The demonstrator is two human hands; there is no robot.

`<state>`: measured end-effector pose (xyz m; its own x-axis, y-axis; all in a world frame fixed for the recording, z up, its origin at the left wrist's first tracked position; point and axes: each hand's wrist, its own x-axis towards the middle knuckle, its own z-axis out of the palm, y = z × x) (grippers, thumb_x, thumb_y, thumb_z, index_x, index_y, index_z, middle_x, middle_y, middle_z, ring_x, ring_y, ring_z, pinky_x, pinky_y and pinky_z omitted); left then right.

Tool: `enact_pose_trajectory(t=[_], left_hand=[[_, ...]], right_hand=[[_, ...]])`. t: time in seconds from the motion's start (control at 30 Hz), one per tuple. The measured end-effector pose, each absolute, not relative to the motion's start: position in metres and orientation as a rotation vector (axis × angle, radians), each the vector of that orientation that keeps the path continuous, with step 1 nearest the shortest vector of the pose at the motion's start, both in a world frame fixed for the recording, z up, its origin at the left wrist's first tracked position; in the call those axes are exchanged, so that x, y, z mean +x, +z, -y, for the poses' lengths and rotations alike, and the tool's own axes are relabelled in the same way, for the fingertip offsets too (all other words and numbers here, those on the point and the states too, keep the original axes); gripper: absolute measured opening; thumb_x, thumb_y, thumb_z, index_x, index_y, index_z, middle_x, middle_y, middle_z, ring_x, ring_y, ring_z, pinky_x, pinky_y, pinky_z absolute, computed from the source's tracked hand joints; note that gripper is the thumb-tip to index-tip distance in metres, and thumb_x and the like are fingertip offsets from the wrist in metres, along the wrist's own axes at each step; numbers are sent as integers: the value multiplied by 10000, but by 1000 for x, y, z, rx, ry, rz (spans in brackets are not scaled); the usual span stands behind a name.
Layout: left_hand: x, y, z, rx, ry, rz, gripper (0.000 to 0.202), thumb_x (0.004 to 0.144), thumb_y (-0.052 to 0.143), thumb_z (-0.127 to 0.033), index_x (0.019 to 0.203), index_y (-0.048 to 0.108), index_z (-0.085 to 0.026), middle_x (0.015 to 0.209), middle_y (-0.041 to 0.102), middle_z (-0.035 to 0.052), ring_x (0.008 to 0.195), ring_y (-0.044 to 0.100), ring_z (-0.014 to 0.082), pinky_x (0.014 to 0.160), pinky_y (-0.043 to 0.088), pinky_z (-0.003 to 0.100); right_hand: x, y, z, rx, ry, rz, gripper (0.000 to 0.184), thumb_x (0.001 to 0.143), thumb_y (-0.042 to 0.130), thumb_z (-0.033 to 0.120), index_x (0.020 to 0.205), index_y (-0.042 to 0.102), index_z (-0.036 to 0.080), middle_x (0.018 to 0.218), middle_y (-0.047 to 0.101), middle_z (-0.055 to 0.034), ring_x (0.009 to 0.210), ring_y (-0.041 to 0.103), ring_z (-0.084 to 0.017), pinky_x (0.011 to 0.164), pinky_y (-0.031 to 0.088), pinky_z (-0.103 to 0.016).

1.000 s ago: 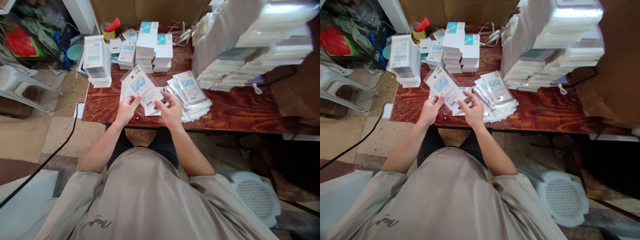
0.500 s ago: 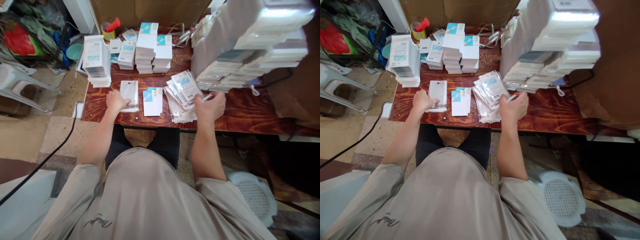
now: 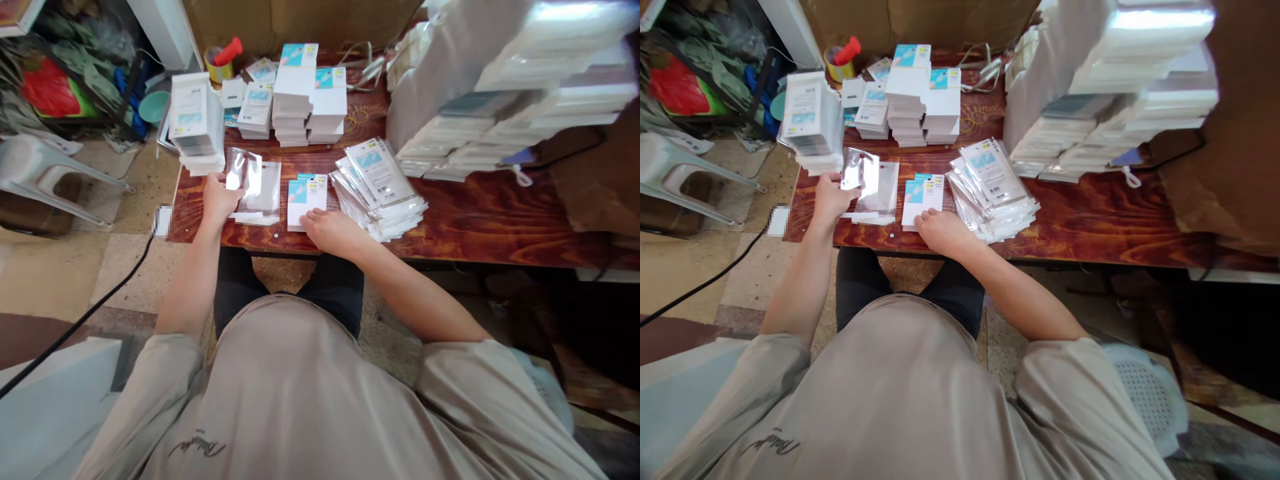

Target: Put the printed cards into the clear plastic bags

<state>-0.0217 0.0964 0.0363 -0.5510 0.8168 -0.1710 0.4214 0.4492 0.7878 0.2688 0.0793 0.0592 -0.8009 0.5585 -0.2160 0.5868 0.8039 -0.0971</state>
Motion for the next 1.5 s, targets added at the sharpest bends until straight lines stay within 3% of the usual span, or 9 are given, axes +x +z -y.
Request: enact_pose_trajectory(t=[0.13,0.3,0.4,0.5,0.57,0.8,1.03,1.37,1.5], left_hand=[[-17,43,-95,756,1062,-1953,177,768,818,-121,821,648,-125,675,681,43,571,644,146,559,550,263],[-3,36,-93,695,1301,-1755,244,867,805,-262,754,619,-151,669,700,54,575,680,151,536,580,259],[9,29,-91,691,1426,-1682,314,876,820,-401,836,598,-182,735,731,52,652,731,166,570,593,255],[23,27,-88,712,1491,-1641,385,869,822,-492,857,571,-199,789,748,61,712,758,176,611,596,257],[31,30,-84,725,1506,-1600,410,858,829,-518,866,563,-206,799,749,62,746,768,187,635,599,269],[49,33,-71,767,1521,-1513,428,815,855,-529,873,564,-221,777,736,42,728,742,180,654,598,296],[57,37,-64,764,1609,-1420,454,755,897,-536,915,621,-213,836,759,41,753,740,170,661,603,289],[49,54,-49,721,1579,-1389,455,764,892,-566,876,632,-209,791,753,28,688,737,155,650,631,281],[52,53,-42,757,1535,-1372,456,733,921,-538,846,626,-208,770,735,14,699,742,164,687,648,306]], right_hand=[[273,61,-76,915,-271,-2781,271,1022,443,86,1100,701,66,1056,771,-185,934,725,-272,730,443,-345],[284,51,-71,1744,-474,-3096,260,1055,512,282,973,724,155,853,777,-99,795,734,-230,685,484,-324],[281,51,-56,2497,-1369,-2931,348,1029,580,522,944,675,198,725,725,-28,633,711,-185,579,522,-293],[271,48,-41,2397,-2504,-2232,445,880,735,652,899,615,224,647,672,26,489,669,-161,440,520,-261],[264,42,-36,2280,-2774,-1917,499,792,807,668,889,599,225,642,668,34,466,670,-159,419,545,-257],[244,18,-41,2676,-2886,-1757,559,784,792,704,907,515,234,716,705,32,554,745,-176,476,628,-262],[229,13,-38,2636,-3091,-1677,572,797,784,710,954,489,245,862,744,17,672,797,-196,570,683,-294],[230,22,-37,2820,-2772,-2081,509,890,701,698,941,458,254,845,749,34,653,788,-170,598,680,-276],[224,28,-35,2699,-2883,-2058,529,874,698,729,952,478,253,895,753,21,698,794,-170,614,680,-279]])
